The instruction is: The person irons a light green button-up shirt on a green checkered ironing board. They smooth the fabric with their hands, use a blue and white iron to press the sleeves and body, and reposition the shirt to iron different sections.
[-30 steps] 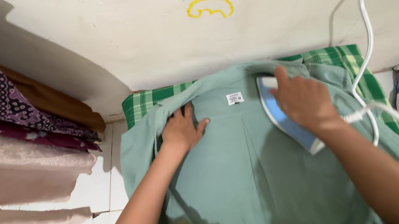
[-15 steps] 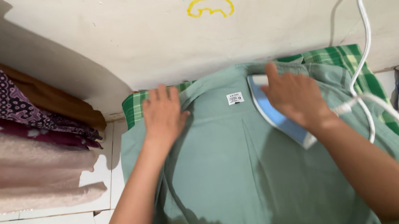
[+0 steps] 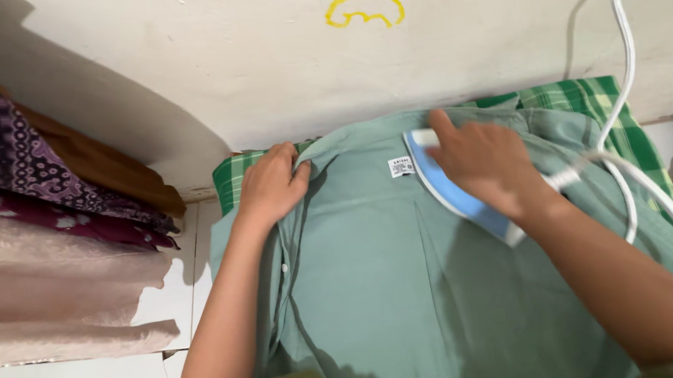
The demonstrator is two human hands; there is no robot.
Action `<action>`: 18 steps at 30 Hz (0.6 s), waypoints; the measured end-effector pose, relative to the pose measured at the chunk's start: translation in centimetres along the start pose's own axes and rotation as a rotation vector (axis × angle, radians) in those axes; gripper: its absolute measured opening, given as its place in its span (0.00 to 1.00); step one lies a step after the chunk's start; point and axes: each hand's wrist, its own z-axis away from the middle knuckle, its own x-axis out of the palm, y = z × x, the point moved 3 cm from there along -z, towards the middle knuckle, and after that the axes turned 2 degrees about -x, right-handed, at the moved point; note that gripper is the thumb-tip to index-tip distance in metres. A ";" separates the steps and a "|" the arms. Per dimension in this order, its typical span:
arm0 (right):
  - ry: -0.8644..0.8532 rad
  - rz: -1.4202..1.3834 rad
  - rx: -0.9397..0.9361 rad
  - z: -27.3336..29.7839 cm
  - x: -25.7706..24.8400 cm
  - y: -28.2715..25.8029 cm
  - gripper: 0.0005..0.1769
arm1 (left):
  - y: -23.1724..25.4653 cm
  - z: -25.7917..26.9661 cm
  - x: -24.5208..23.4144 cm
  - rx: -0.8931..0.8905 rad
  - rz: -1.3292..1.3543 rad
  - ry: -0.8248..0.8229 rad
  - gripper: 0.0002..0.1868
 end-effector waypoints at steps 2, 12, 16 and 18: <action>0.012 -0.004 -0.003 -0.7 -0.2 0.1 0.20 | -1.0 -0.1 0.4 0.000 0.184 -0.079 0.19; 0.024 0.088 -0.054 -0.2 -0.4 0.4 0.21 | -10.6 4.2 -1.3 -0.133 0.038 -0.179 0.18; 0.121 0.132 -0.152 -0.7 -0.3 0.4 0.22 | -11.5 5.5 -1.5 -0.221 0.362 -0.106 0.17; 0.036 0.107 -0.184 -0.1 0.1 0.9 0.24 | -12.0 6.3 -0.9 -0.259 0.447 -0.097 0.16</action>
